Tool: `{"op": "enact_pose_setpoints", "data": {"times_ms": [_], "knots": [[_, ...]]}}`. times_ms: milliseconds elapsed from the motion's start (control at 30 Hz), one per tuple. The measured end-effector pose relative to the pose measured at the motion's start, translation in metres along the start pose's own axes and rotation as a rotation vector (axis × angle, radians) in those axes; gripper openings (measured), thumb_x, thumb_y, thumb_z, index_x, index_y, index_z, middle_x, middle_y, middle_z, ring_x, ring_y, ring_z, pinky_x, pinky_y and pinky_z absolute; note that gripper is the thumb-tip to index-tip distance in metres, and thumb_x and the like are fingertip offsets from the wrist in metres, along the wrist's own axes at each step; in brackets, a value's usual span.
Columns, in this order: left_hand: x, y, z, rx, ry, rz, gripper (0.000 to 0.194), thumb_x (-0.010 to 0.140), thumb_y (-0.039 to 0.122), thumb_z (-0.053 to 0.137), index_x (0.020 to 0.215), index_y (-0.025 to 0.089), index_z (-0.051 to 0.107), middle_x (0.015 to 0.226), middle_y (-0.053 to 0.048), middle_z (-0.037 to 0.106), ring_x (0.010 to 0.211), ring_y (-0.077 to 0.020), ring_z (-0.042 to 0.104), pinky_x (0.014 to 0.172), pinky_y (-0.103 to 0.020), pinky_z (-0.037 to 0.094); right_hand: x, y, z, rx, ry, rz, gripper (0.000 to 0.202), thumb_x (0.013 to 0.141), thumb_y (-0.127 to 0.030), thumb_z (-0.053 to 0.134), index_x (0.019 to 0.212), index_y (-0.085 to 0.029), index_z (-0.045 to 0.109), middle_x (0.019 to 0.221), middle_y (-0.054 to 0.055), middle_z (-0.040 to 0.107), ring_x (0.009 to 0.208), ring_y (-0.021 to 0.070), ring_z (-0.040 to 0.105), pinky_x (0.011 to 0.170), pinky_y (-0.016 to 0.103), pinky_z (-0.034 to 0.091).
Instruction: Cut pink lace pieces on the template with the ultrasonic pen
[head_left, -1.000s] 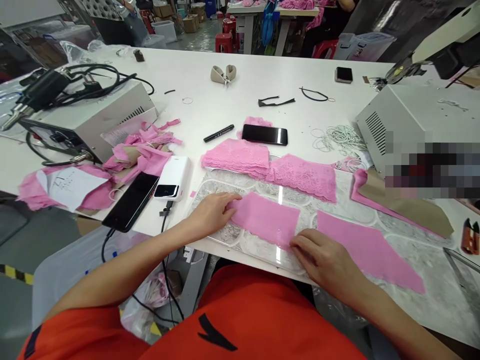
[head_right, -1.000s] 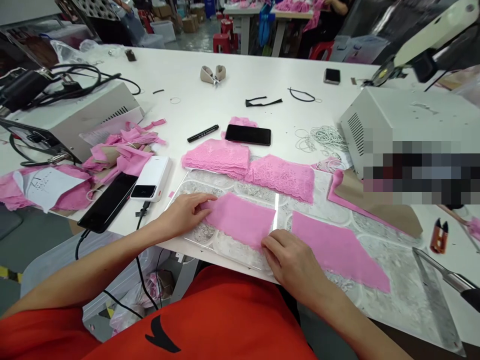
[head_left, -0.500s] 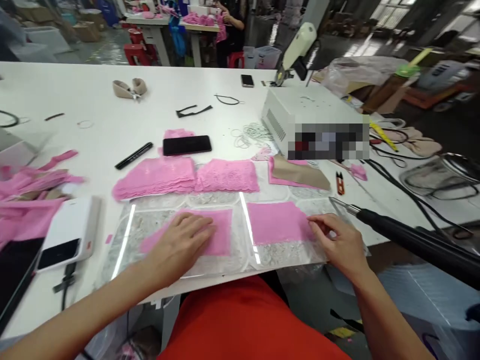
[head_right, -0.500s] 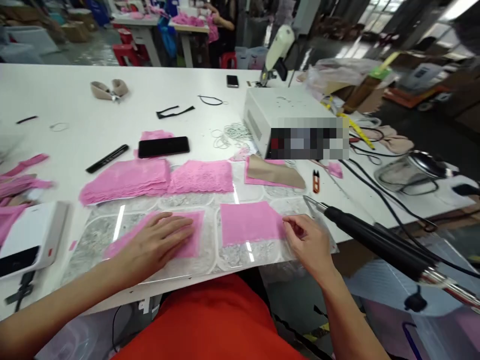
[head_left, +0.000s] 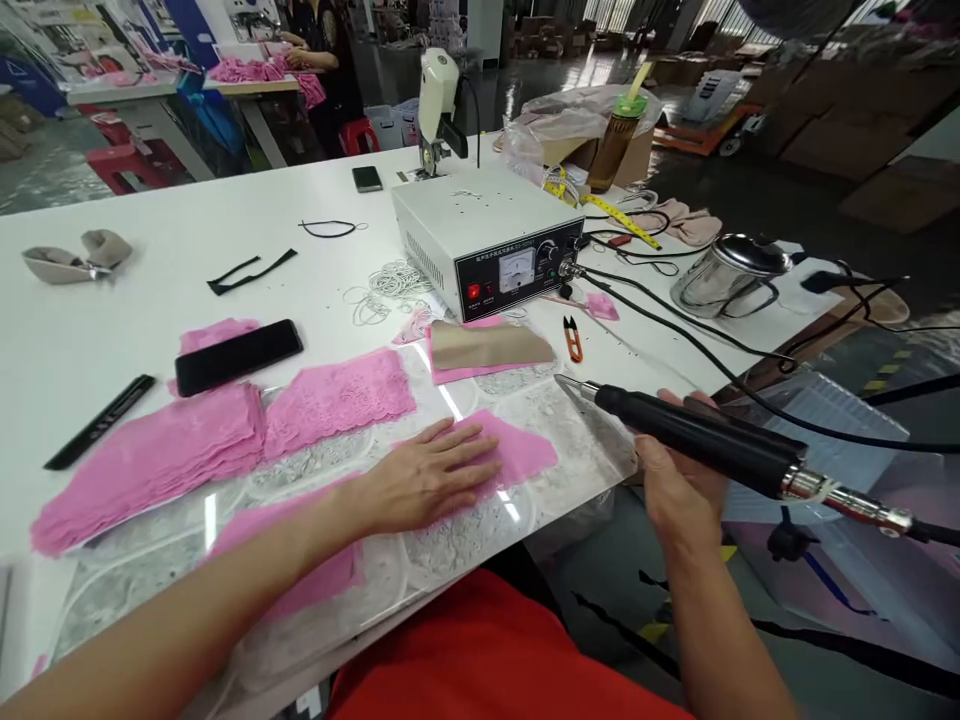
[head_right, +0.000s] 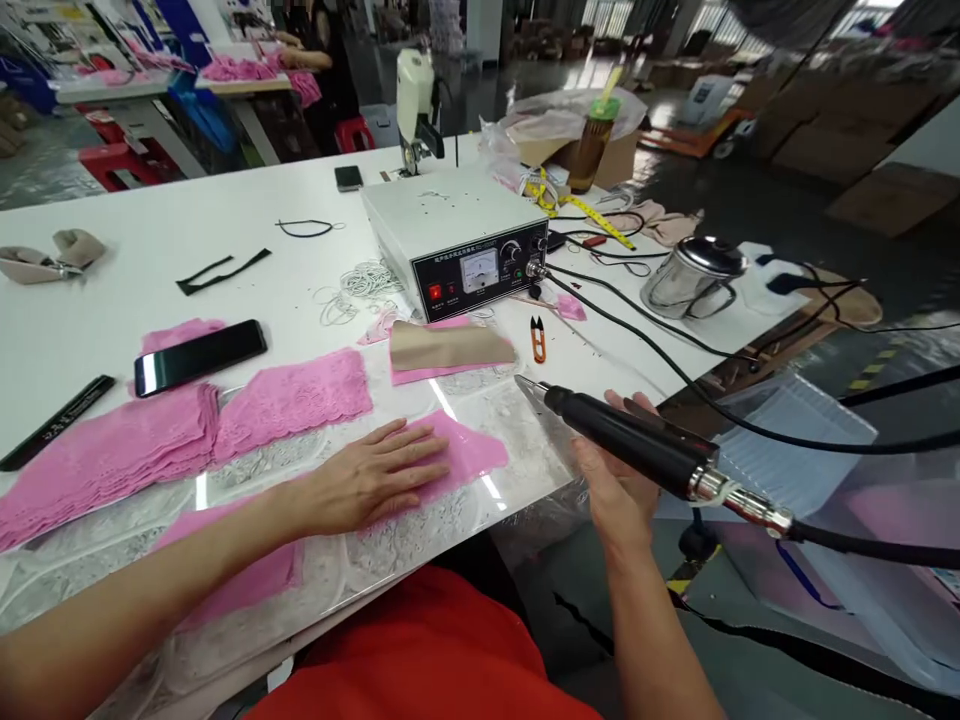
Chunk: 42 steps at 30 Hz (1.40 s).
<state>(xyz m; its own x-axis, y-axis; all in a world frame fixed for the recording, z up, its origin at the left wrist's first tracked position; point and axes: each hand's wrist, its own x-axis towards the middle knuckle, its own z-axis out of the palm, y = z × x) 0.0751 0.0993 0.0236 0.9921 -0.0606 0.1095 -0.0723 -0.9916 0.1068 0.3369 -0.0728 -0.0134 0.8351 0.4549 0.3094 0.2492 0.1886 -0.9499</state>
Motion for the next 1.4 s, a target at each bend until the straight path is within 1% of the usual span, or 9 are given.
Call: {"op": "enact_pose_setpoints", "data": {"times_ms": [67,133,300,533,700,833,967,1267,1400], "knots": [[0.000,-0.001,0.002,0.009,-0.016,0.012,0.046,0.106,0.042,0.037,0.147,0.022,0.047,0.158,-0.005,0.039,0.149,-0.0244,0.033,0.127,-0.043,0.016,0.003,-0.007,0.008,0.105,0.097,-0.068,0.070,0.072,-0.038,0.079,0.134,-0.031,0.047,0.134,0.004,0.059,0.114,0.0216,0.064,0.108,0.051,0.048],[-0.003,-0.001,0.004,0.021,-0.018,0.010,0.047,0.107,0.041,0.036,0.149,0.021,0.045,0.159,-0.005,0.037,0.150,-0.0241,0.030,0.127,-0.043,0.012,0.008,-0.013,0.017,0.237,0.156,-0.128,0.063,0.070,-0.037,0.080,0.126,-0.028,0.053,0.129,0.004,0.060,0.111,0.0208,0.065,0.113,0.052,0.044],[-0.008,0.003,0.004,0.018,-0.028,-0.012,0.048,0.107,0.040,0.037,0.150,0.022,0.042,0.160,-0.005,0.035,0.152,-0.0231,0.024,0.128,-0.043,0.010,0.019,-0.014,0.035,0.473,0.152,-0.091,0.045,0.071,-0.034,0.077,0.112,-0.025,0.059,0.113,0.002,0.063,0.099,0.0192,0.067,0.109,0.052,0.046],[-0.007,0.008,0.000,0.014,-0.013,-0.020,0.045,0.105,0.037,0.042,0.147,0.020,0.046,0.158,-0.008,0.040,0.150,-0.0259,0.031,0.126,-0.049,0.017,0.040,-0.013,0.043,0.223,0.266,-0.013,0.028,0.080,-0.043,0.053,0.102,-0.026,0.055,0.102,0.003,0.058,0.082,0.0179,0.064,0.088,0.044,0.056],[-0.009,0.009,0.002,0.025,0.009,-0.018,0.044,0.105,0.036,0.044,0.146,0.020,0.048,0.156,-0.008,0.043,0.149,-0.0253,0.034,0.127,-0.048,0.016,0.047,-0.030,0.028,0.422,0.294,0.041,0.022,0.068,-0.042,0.056,0.080,-0.023,0.055,0.081,0.001,0.053,0.061,0.0143,0.052,0.062,0.034,0.050],[-0.009,0.010,0.002,0.014,0.009,-0.028,0.044,0.105,0.035,0.045,0.146,0.020,0.048,0.154,-0.009,0.046,0.148,-0.0253,0.035,0.126,-0.049,0.018,0.039,-0.043,0.011,0.432,0.224,0.007,0.019,0.062,-0.039,0.055,0.070,-0.022,0.059,0.068,0.000,0.049,0.055,0.0148,0.050,0.054,0.033,0.042],[-0.010,0.011,0.003,0.016,-0.004,-0.032,0.043,0.105,0.035,0.043,0.146,0.020,0.048,0.154,-0.009,0.046,0.148,-0.0263,0.036,0.125,-0.051,0.021,0.028,-0.050,0.001,0.330,0.091,0.015,0.019,0.066,-0.037,0.048,0.074,-0.023,0.058,0.067,0.000,0.048,0.053,0.0164,0.049,0.053,0.036,0.043],[-0.009,0.012,0.003,0.017,-0.010,-0.033,0.042,0.106,0.036,0.041,0.143,0.020,0.051,0.153,-0.009,0.047,0.146,-0.0271,0.039,0.125,-0.052,0.021,0.020,-0.057,0.006,0.270,-0.073,-0.054,0.014,0.071,-0.034,0.048,0.076,-0.025,0.058,0.062,0.000,0.045,0.051,0.0189,0.047,0.050,0.036,0.041],[-0.008,0.012,0.003,0.016,0.006,-0.033,0.041,0.105,0.036,0.042,0.143,0.021,0.051,0.152,-0.009,0.048,0.145,-0.0267,0.040,0.125,-0.052,0.021,0.019,-0.058,0.007,0.287,-0.089,-0.038,0.012,0.072,-0.032,0.050,0.076,-0.025,0.059,0.064,0.000,0.047,0.052,0.0177,0.048,0.051,0.035,0.041]]}}
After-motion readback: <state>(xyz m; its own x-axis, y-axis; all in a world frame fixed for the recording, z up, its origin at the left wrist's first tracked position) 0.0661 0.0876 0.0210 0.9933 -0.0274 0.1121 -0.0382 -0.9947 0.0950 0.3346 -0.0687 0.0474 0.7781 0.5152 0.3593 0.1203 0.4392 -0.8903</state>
